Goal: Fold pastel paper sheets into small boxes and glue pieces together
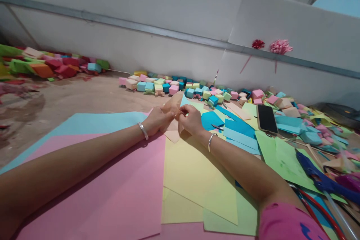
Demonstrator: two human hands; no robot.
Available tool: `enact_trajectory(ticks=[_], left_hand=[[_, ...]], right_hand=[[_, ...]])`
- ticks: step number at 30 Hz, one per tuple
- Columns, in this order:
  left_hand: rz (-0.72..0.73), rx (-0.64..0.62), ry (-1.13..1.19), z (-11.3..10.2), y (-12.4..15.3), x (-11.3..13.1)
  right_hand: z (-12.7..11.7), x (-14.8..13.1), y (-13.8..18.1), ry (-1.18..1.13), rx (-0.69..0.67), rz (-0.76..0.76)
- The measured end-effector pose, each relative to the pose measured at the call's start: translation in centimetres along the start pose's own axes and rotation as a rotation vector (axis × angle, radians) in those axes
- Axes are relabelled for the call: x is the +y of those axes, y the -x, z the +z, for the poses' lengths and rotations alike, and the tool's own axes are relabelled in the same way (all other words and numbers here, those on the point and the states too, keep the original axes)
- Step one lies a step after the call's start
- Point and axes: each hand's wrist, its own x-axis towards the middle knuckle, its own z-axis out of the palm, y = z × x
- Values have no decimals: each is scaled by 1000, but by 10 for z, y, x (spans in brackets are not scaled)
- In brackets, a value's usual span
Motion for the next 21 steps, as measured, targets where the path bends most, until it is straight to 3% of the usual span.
enact_trajectory(ticks=[9, 21], left_hand=[[53, -10, -153, -1, 6, 6], [90, 36, -263, -2, -2, -7]], right_hand=[[0, 3, 0, -15, -21, 74], [-1, 12, 0, 145, -12, 163]])
